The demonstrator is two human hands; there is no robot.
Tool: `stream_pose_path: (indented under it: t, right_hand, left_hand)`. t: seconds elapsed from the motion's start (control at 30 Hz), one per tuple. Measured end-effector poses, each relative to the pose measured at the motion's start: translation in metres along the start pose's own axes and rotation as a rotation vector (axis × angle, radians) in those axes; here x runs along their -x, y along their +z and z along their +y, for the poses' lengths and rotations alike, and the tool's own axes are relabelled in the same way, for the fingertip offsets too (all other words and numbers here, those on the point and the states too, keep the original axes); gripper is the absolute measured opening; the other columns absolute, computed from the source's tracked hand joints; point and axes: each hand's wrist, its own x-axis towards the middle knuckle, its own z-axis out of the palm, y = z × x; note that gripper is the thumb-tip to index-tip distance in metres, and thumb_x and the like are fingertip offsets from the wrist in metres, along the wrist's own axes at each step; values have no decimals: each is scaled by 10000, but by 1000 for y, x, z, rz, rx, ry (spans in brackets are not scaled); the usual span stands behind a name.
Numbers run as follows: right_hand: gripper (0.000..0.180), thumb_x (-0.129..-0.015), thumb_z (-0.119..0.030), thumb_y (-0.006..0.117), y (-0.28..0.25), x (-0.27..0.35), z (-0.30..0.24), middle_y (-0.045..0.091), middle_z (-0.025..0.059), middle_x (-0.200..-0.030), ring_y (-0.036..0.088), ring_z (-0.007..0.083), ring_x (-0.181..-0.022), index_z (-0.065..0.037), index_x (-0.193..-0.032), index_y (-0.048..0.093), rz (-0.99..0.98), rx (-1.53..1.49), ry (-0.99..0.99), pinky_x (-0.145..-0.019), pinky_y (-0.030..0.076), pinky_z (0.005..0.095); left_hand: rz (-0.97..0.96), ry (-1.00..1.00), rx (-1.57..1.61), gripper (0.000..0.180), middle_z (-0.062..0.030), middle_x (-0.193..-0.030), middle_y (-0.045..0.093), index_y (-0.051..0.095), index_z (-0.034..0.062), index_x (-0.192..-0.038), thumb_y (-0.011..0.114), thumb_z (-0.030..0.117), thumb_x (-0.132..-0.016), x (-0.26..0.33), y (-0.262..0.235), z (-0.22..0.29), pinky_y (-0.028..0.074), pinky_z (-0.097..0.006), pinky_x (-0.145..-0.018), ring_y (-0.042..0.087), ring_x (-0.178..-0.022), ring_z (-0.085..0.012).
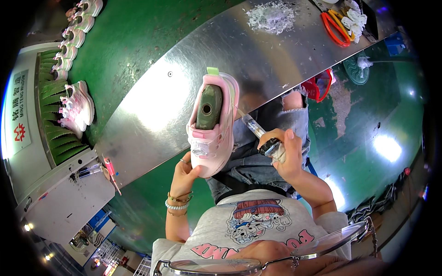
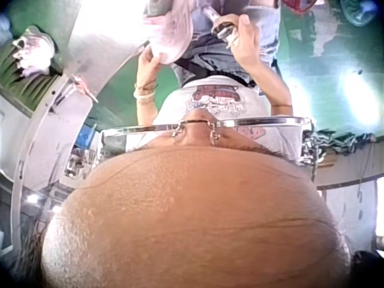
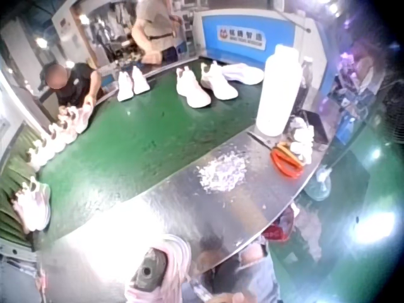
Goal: The person applies liquid from a syringe onto the edges of pink and white sneakers, handling one shoe at a time from a conveyor belt and placing them back after finishing.
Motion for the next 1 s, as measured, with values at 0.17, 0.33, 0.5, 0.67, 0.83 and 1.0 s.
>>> stream_pose_path:
  t: [0.17, 0.33, 0.5, 0.67, 0.83, 1.0]
  right_hand:
    - [558, -896, 34, 419, 2, 9, -1, 592, 195, -870, 521, 178, -617, -40, -1406, 207, 106, 142, -160, -522, 432, 261]
    - [809, -808, 51, 499, -4, 8, -17, 586, 190, -888, 544, 217, -671, -89, -1462, 45, 11, 45, -205, -638, 468, 330]
    - [253, -916, -193, 283, 1, 5, -53, 593, 167, -729, 530, 214, -580, 26, -968, 399, 154, -97, 148, -583, 436, 321]
    - [666, -982, -336, 145, -12, 12, -72, 586, 176, -634, 497, 204, -492, 73, -719, 600, 244, -114, 301, -493, 400, 310]
    - [689, -986, -393, 126, -29, 27, -79, 589, 191, -638, 502, 240, -471, 45, -714, 581, 237, -61, 259, -473, 403, 323]
    - [692, -977, -431, 108, -38, 40, -91, 578, 156, -591, 495, 252, -462, -17, -703, 589, 306, -154, 264, -464, 391, 346]
  left_hand:
    - [-177, -4, 70, 758, -97, -1106, 596, 420, -53, -1261, 793, 192, -648, -17, 18, -5, 445, -313, -922, 573, -1044, -183]
    - [-349, 17, 217, 878, -129, -1216, 528, 346, -25, -1334, 796, 170, -606, -33, 41, -3, 432, -361, -952, 547, -1107, -216]
    - [-429, -42, 347, 875, -122, -1234, 523, 342, -5, -1345, 808, 125, -615, -45, 54, -22, 426, -368, -966, 528, -1142, -227]
    - [-524, -73, 455, 840, -105, -1260, 519, 347, 19, -1357, 787, 81, -644, -62, 78, -40, 400, -367, -1000, 513, -1169, -224]
    - [-644, -73, 607, 845, -104, -1327, 464, 316, 32, -1380, 753, 30, -657, -80, 118, -34, 356, -396, -1042, 443, -1241, -241]
    - [-619, -68, 672, 863, -89, -1318, 454, 354, 100, -1349, 808, 113, -615, -102, 152, -32, 353, -492, -1035, 436, -1236, -290]
